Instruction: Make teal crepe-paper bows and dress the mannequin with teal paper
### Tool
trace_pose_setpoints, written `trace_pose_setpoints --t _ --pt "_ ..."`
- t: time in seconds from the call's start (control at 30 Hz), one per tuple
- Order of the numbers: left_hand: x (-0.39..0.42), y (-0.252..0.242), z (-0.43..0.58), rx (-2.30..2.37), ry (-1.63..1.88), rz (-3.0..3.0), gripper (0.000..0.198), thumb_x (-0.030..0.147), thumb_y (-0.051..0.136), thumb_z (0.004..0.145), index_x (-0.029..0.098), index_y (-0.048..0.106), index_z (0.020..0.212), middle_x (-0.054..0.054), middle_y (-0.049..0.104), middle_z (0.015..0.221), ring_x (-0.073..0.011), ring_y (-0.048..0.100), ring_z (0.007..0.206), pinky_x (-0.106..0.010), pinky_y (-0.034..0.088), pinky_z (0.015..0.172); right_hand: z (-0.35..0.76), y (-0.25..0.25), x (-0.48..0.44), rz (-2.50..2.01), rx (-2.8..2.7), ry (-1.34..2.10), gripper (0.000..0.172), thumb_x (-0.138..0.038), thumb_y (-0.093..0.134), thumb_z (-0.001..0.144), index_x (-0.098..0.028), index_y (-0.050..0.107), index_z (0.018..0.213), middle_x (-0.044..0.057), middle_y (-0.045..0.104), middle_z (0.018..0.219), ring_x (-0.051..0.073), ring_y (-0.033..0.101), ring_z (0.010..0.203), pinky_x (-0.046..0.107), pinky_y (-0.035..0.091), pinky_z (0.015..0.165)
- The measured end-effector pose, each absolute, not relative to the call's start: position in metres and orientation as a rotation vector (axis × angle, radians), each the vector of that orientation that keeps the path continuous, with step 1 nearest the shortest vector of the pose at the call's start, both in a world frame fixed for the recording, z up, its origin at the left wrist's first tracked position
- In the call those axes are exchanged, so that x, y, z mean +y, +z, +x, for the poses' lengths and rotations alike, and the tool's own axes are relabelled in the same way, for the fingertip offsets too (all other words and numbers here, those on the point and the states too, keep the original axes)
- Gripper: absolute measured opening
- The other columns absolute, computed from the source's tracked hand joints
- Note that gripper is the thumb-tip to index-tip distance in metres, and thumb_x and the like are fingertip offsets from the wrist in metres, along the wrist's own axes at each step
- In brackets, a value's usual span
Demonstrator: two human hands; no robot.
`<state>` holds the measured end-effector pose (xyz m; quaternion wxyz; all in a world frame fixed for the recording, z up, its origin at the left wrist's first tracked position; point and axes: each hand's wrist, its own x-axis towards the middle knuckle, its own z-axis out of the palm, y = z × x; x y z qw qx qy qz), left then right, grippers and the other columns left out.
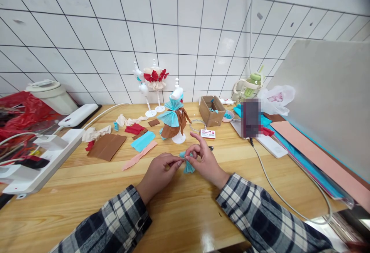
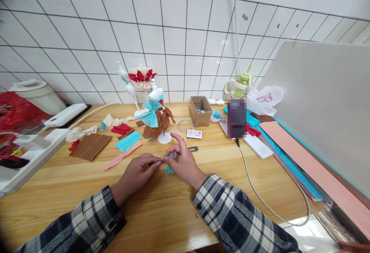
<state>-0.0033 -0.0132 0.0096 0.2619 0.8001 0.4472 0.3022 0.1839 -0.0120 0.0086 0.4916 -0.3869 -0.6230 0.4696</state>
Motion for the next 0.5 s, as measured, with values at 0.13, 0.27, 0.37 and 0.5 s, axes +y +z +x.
trace_pose_setpoints --t 0.13,0.27,0.37,0.5 --pt "-0.011 0.006 -0.006 1.235 0.828 2.152 0.024 0.032 0.052 0.089 0.023 0.074 0.093 -0.003 0.073 0.080 -0.0159 0.064 0.074 -0.027 0.048 0.070 0.185 0.008 -0.014 -0.928 -1.462 1.059 0.062 -0.024 0.061 0.082 -0.027 0.030 0.136 -0.002 0.059 0.081 0.013 0.042 0.062 0.027 0.040 0.067" --pt "-0.012 0.006 -0.006 1.267 0.821 2.121 0.023 0.033 0.053 0.088 0.023 0.074 0.091 -0.003 0.074 0.084 -0.0173 0.065 0.078 -0.029 0.049 0.073 0.193 0.011 -0.002 -0.995 -1.379 0.762 0.053 -0.026 0.057 0.084 -0.027 0.035 0.132 -0.001 0.059 0.083 0.013 0.042 0.060 0.027 0.040 0.063" --pt "-0.013 0.007 -0.004 1.264 0.811 2.102 0.023 0.032 0.052 0.087 0.023 0.074 0.088 -0.003 0.074 0.085 -0.0177 0.065 0.079 -0.029 0.050 0.075 0.210 0.018 0.024 -1.088 -1.321 0.357 0.047 -0.027 0.055 0.085 -0.024 0.038 0.129 0.003 0.060 0.087 0.016 0.049 0.070 0.031 0.042 0.072" --pt "-0.012 0.008 -0.002 1.252 0.769 2.085 0.024 0.030 0.051 0.088 0.023 0.073 0.088 -0.003 0.074 0.086 -0.0178 0.066 0.080 -0.029 0.050 0.075 0.240 0.030 0.068 -1.245 -1.298 -0.139 0.041 -0.027 0.050 0.086 -0.017 0.044 0.125 0.007 0.062 0.091 0.023 0.053 0.093 0.040 0.039 0.088"
